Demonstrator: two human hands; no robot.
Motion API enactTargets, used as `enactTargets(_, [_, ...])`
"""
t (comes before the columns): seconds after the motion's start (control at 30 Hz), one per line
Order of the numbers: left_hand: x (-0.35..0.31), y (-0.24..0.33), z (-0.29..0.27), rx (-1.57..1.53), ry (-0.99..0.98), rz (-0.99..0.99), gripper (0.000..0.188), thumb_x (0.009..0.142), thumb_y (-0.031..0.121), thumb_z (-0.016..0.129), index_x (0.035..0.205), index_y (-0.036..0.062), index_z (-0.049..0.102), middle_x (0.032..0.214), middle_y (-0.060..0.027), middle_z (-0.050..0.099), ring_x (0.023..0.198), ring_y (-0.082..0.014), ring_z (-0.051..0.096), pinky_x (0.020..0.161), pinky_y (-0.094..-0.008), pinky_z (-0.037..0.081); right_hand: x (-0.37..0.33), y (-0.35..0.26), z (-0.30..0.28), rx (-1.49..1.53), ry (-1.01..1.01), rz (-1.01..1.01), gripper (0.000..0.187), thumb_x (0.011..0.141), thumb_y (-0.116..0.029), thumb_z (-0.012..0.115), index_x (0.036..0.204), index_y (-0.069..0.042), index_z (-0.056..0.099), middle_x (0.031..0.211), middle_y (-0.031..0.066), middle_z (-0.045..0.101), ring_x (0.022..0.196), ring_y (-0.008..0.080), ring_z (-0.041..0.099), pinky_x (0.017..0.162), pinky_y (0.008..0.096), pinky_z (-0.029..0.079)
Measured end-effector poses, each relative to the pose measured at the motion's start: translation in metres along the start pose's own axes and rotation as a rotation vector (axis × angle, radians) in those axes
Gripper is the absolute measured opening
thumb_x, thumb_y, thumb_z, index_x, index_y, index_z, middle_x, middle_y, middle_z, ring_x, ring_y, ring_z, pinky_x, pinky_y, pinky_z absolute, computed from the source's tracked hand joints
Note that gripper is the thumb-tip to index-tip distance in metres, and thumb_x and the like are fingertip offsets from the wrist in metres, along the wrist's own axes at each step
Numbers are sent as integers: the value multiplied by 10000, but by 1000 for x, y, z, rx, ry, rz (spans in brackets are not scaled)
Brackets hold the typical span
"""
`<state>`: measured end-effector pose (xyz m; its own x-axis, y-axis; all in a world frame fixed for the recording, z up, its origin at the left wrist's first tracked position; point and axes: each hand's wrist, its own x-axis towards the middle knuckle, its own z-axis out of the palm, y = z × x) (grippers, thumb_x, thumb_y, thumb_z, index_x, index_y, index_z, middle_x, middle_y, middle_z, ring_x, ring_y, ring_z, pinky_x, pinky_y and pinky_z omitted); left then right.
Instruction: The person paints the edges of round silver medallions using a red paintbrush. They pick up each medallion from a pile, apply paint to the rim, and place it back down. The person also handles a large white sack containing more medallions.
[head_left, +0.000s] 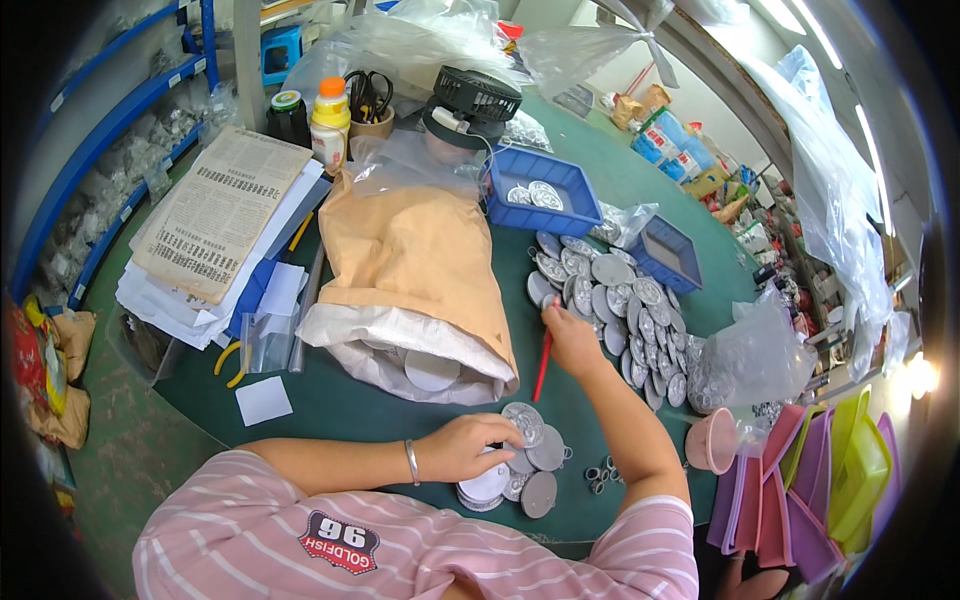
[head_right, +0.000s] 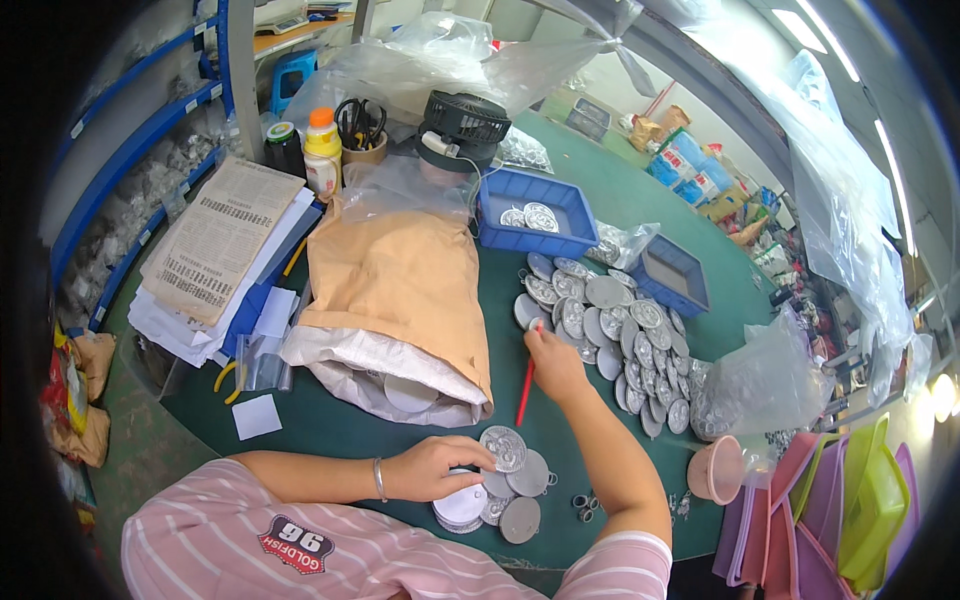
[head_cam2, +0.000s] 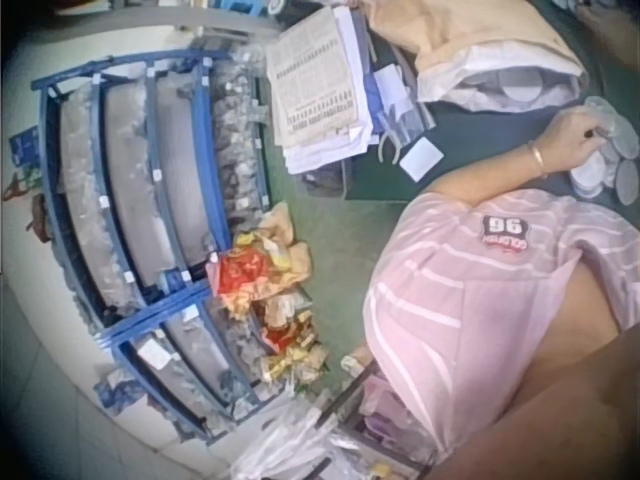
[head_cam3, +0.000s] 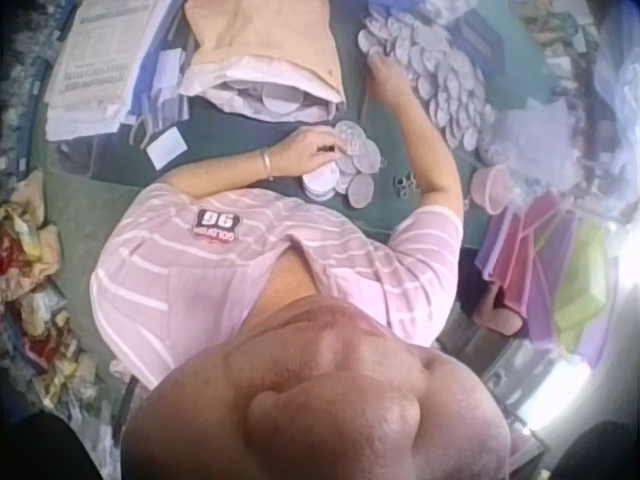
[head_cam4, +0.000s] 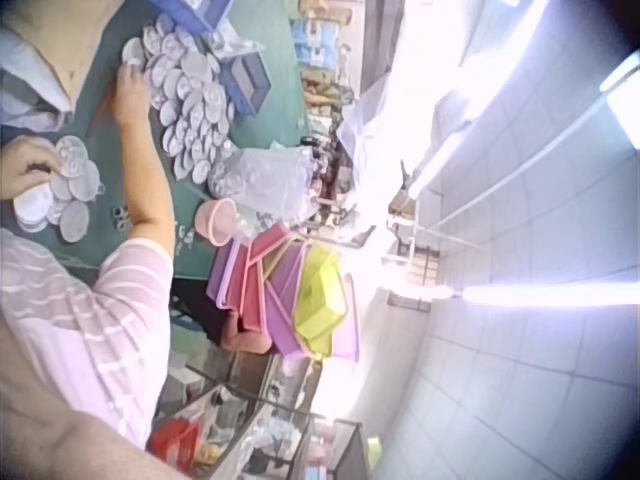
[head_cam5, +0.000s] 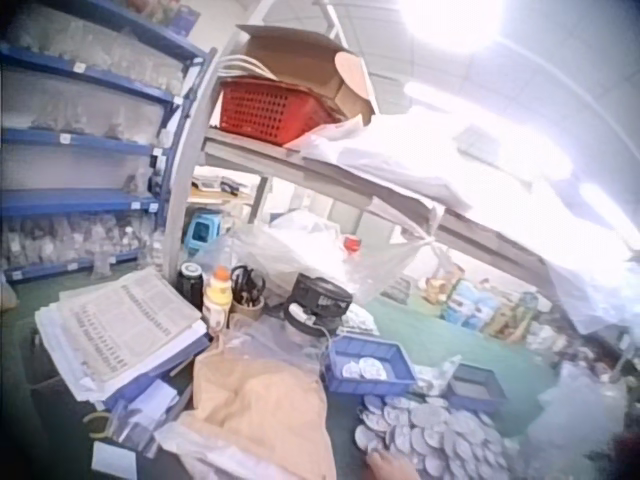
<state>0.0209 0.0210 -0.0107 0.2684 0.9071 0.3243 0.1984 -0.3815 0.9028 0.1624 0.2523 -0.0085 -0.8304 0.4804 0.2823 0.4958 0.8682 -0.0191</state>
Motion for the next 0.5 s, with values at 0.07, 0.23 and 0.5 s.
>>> enactTargets(0.07, [0, 1, 3, -16, -15, -26, 226, 802, 93, 603, 1014, 16, 615, 1053, -142, 611, 991, -290, 585, 857, -357, 462, -24, 7, -7, 81, 69, 131, 174, 725, 16, 558, 853, -56, 465, 714, 146, 568, 669, 379, 587, 574, 453, 472])
enactTargets(0.23, [3, 6, 8, -54, -46, -165, 244, 814, 112, 609, 1043, 27, 615, 1047, -100, 607, 871, -189, 593, 767, -285, 478, -30, 0, -23, 246, 234, 188, 246, 721, -94, 671, 794, -48, 440, 694, 159, 548, 664, 380, 563, 551, 443, 423])
enactTargets(0.5, [0, 33, 3, -82, -51, -234, 219, 838, 107, 599, 1035, 14, 627, 1021, -85, 621, 869, -144, 594, 758, -272, 480, 10, -11, 18, -46, 156, 306, 255, 734, -111, 638, 895, -51, 450, 779, 131, 583, 688, 344, 602, 607, 444, 492])
